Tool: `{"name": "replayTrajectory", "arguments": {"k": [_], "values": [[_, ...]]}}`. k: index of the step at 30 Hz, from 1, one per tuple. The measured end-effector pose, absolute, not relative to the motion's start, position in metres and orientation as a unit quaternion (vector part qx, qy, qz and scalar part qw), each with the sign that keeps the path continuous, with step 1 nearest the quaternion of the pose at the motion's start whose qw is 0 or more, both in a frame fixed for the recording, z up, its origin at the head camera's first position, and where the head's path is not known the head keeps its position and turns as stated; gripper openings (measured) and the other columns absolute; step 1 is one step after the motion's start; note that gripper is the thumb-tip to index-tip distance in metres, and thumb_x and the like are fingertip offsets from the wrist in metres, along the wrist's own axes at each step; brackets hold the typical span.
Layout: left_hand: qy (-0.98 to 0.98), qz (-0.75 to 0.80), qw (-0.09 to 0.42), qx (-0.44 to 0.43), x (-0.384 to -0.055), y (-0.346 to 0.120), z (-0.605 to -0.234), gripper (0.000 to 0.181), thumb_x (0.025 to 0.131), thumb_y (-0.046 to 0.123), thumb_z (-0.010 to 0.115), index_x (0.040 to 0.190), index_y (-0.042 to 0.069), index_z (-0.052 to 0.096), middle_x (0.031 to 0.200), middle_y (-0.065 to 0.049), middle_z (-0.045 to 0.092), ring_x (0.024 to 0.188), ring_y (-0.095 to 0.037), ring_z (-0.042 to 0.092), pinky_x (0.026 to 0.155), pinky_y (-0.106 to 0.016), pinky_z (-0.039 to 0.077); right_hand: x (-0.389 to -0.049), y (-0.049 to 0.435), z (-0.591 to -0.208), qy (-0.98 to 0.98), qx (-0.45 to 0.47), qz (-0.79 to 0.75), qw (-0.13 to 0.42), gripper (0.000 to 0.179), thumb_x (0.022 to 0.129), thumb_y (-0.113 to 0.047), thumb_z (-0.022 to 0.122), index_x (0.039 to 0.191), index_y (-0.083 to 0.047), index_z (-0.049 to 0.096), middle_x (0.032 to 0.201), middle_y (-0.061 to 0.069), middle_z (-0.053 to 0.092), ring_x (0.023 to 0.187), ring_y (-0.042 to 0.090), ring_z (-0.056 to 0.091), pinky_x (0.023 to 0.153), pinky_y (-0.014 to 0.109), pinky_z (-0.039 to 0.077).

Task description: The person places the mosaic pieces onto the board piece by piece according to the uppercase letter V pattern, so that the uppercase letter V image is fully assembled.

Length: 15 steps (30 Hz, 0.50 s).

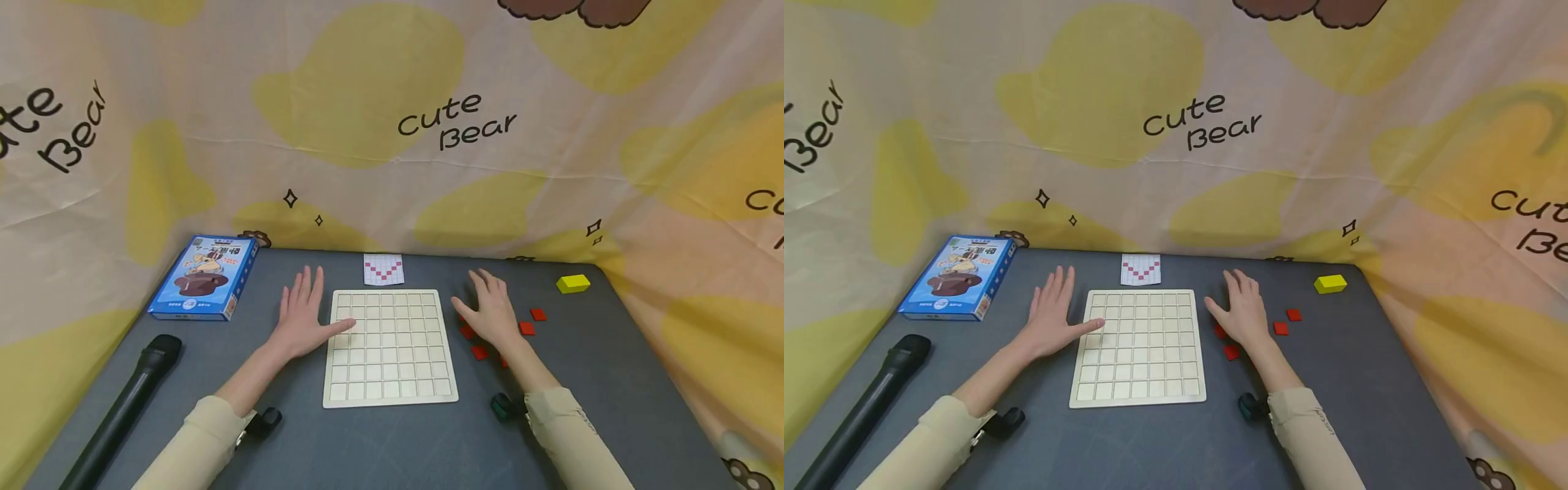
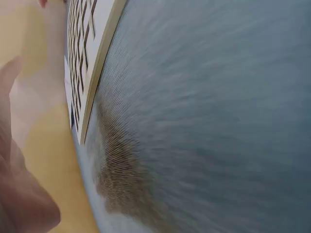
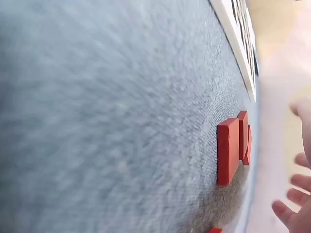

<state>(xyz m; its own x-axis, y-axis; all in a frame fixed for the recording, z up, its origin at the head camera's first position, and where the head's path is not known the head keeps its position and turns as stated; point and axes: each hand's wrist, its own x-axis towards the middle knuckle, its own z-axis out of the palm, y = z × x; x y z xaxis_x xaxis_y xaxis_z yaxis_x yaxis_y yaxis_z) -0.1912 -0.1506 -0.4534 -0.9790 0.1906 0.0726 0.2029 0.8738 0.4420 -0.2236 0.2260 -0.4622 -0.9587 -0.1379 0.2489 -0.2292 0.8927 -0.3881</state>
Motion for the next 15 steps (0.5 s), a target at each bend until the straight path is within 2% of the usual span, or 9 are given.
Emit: {"name": "replayTrajectory", "arguments": {"k": [3, 7, 11, 15], "values": [[-0.957, -0.257, -0.031, -0.129, -0.171, -0.151, -0.453, 0.126, 0.076, 0.075, 0.062, 0.156, 0.006, -0.005, 0.161, -0.020, -0.005, 0.148, -0.037, -0.002, 0.114, -0.057, 0.002, -0.218, 0.232, -0.460, -0.959, 0.101, 0.248, 0.089, 0.058, 0.091, -0.038, 0.066, 0.135, -0.002, 0.055, 0.138, 0.021, 0.047, 0.125, 0.040, 0.040, 0.100, 0.055, 0.037], [-0.940, -0.284, -0.100, -0.162, -0.147, -0.153, -0.455, 0.127, 0.074, 0.070, 0.069, 0.156, 0.003, -0.002, 0.162, -0.019, 0.000, 0.148, -0.036, 0.003, 0.114, -0.057, 0.011, -0.214, 0.243, -0.459, -0.955, 0.111, 0.266, 0.071, 0.043, 0.090, -0.028, 0.069, 0.124, -0.002, 0.065, 0.123, 0.019, 0.061, 0.114, 0.038, 0.053, 0.095, 0.053, 0.042], [-0.924, -0.295, -0.152, -0.190, -0.132, -0.156, -0.456, 0.129, 0.071, 0.068, 0.073, 0.156, 0.002, 0.001, 0.162, -0.017, 0.002, 0.147, -0.035, 0.006, 0.113, -0.057, 0.018, -0.210, 0.252, -0.461, -0.954, 0.124, 0.269, 0.045, 0.035, 0.087, -0.020, 0.073, 0.117, -0.003, 0.069, 0.115, 0.016, 0.066, 0.107, 0.034, 0.059, 0.092, 0.051, 0.045], [-0.919, -0.283, -0.177, -0.211, -0.125, -0.160, -0.458, 0.132, 0.068, 0.070, 0.074, 0.156, 0.003, 0.003, 0.162, -0.015, 0.003, 0.148, -0.033, 0.005, 0.113, -0.056, 0.018, -0.208, 0.258, -0.465, -0.955, 0.133, 0.264, 0.025, 0.032, 0.086, -0.017, 0.074, 0.115, -0.005, 0.071, 0.115, 0.015, 0.066, 0.106, 0.033, 0.059, 0.092, 0.050, 0.045]]}}
